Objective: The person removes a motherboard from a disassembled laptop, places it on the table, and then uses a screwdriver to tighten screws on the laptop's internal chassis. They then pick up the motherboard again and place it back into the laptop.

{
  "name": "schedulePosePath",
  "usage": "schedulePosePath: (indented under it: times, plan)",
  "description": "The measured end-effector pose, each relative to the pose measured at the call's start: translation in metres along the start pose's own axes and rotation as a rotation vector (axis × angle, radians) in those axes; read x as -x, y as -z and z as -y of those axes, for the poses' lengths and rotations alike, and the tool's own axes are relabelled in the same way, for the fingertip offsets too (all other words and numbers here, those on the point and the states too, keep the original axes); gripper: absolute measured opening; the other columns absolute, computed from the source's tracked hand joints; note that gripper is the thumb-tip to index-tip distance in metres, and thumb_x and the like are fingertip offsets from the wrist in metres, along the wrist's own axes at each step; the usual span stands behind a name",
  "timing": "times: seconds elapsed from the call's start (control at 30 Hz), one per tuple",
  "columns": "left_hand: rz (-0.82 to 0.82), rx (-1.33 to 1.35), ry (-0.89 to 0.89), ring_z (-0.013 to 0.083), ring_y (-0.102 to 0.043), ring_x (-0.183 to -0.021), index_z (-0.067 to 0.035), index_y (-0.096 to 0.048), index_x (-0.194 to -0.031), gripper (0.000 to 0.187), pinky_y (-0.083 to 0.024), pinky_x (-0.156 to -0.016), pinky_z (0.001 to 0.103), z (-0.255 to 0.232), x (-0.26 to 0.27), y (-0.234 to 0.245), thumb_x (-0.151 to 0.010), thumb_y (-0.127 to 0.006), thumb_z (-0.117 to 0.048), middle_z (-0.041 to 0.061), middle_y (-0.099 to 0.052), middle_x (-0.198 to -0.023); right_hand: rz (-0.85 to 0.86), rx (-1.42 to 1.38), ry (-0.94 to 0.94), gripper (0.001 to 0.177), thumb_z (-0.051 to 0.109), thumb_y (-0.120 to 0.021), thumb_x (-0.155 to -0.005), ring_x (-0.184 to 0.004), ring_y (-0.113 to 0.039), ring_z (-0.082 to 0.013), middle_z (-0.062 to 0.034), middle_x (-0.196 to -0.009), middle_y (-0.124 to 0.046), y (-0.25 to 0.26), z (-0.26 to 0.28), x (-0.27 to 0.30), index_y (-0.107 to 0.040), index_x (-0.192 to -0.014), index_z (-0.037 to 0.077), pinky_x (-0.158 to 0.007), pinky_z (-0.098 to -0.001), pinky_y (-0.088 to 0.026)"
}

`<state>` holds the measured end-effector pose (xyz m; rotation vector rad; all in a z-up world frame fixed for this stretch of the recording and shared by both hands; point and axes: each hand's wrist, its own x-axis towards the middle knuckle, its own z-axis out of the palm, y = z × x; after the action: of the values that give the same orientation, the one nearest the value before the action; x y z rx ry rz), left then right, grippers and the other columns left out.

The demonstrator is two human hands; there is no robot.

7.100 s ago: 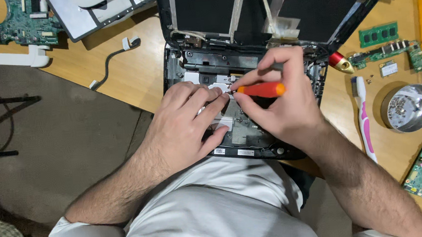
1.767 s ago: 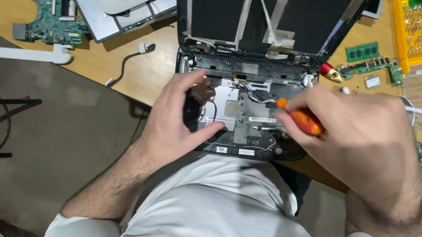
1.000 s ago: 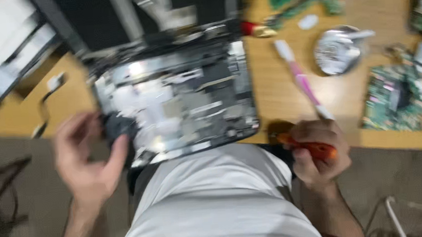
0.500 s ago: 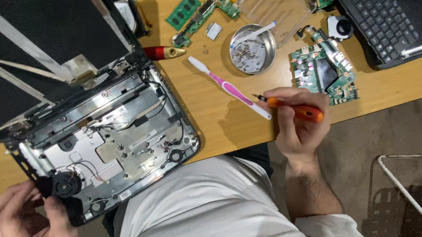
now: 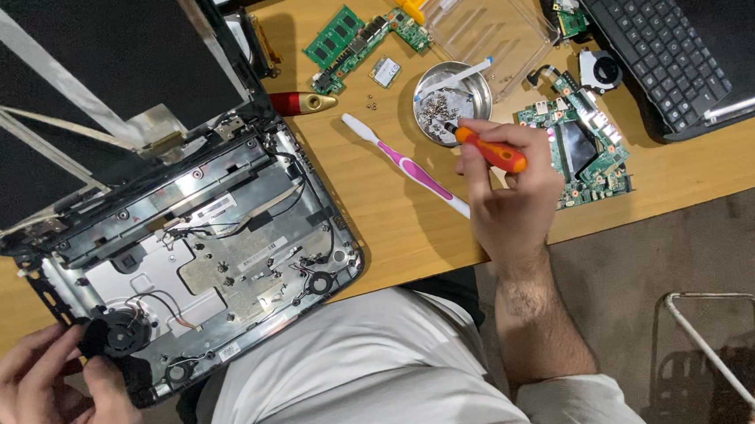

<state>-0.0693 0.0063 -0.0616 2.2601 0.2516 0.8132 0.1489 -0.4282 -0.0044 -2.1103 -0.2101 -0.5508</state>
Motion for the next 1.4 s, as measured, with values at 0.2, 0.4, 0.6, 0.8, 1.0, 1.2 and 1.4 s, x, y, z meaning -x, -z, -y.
schedulePosePath:
  times: [0.2, 0.4, 0.6, 0.8, 1.0, 1.2, 1.4]
  plan:
    - [0.036, -0.052, 0.001, 0.0540, -0.071, -0.147, 0.025, -0.086, -0.156, 0.038, -0.059, -0.128, 0.058, 0.006, 0.005, 0.006, -0.120, -0.074, 0.025, 0.046, -0.067, -0.161, -0.019, 0.015, -0.074, 0.020, -0.009, -0.081, -0.118, -0.067, -0.077, -0.0189, -0.0246, -0.135, -0.089, -0.005, 0.002, 0.000, -0.064, -0.124, 0.000, -0.064, -0.0258, -0.065]
    - [0.024, -0.031, 0.022, 0.0558, -0.071, -0.149, 0.025, -0.086, -0.151, 0.038, -0.060, -0.138, 0.061, 0.005, 0.004, 0.004, -0.116, -0.071, 0.028, 0.044, -0.065, -0.161, -0.015, 0.025, -0.078, 0.020, -0.007, -0.080, -0.119, -0.069, -0.076, -0.0185, -0.0228, -0.136, -0.088, -0.005, 0.004, 0.000, -0.064, -0.125, 0.002, -0.065, -0.0251, -0.064]
    - [0.037, -0.048, 0.028, 0.0541, -0.072, -0.149, 0.023, -0.088, -0.149, 0.037, -0.061, -0.139, 0.060, 0.007, 0.006, 0.006, -0.116, -0.072, 0.027, 0.043, -0.066, -0.162, -0.058, -0.192, -0.158, 0.019, 0.002, -0.072, -0.124, -0.087, -0.082, -0.0263, -0.0316, -0.138, -0.080, -0.001, -0.003, 0.001, -0.055, -0.133, 0.002, -0.083, -0.0307, -0.070]
    - [0.036, -0.030, 0.023, 0.0559, -0.073, -0.149, 0.023, -0.088, -0.148, 0.033, -0.062, -0.139, 0.062, 0.012, 0.008, 0.005, -0.119, -0.072, 0.030, 0.043, -0.064, -0.162, -0.038, -0.253, -0.127, 0.016, -0.003, -0.066, -0.127, -0.104, -0.089, -0.0399, -0.0341, -0.134, -0.075, 0.003, 0.004, -0.007, -0.056, -0.139, -0.006, -0.097, -0.0396, -0.076]
    - [0.027, -0.014, 0.039, 0.0538, -0.073, -0.148, 0.019, -0.087, -0.143, 0.030, -0.065, -0.139, 0.063, 0.020, 0.012, 0.005, -0.120, -0.072, 0.032, 0.043, -0.063, -0.164, -0.064, -0.309, -0.131, 0.012, 0.000, -0.061, -0.129, -0.104, -0.089, -0.0464, -0.0396, -0.131, -0.076, 0.002, 0.007, -0.013, -0.051, -0.136, -0.001, -0.098, -0.0475, -0.080]
    - [0.016, 0.004, 0.038, 0.0562, -0.074, -0.147, 0.021, -0.087, -0.141, 0.027, -0.065, -0.136, 0.063, 0.018, 0.012, 0.003, -0.122, -0.071, 0.031, 0.045, -0.063, -0.163, -0.057, -0.285, -0.124, 0.017, 0.004, -0.064, -0.130, -0.109, -0.090, -0.0468, -0.0424, -0.135, -0.077, -0.001, 0.001, -0.011, -0.051, -0.138, -0.001, -0.101, -0.0458, -0.080]
    - [-0.002, 0.047, 0.015, 0.0547, -0.075, -0.143, 0.019, -0.087, -0.137, 0.027, -0.064, -0.131, 0.060, 0.035, 0.017, 0.002, -0.120, -0.072, 0.034, 0.045, -0.062, -0.160, -0.078, -0.337, -0.159, 0.018, 0.008, -0.065, -0.128, -0.113, -0.089, -0.0478, -0.0350, -0.128, -0.070, -0.003, 0.000, -0.013, -0.051, -0.137, 0.001, -0.100, -0.0516, -0.083]
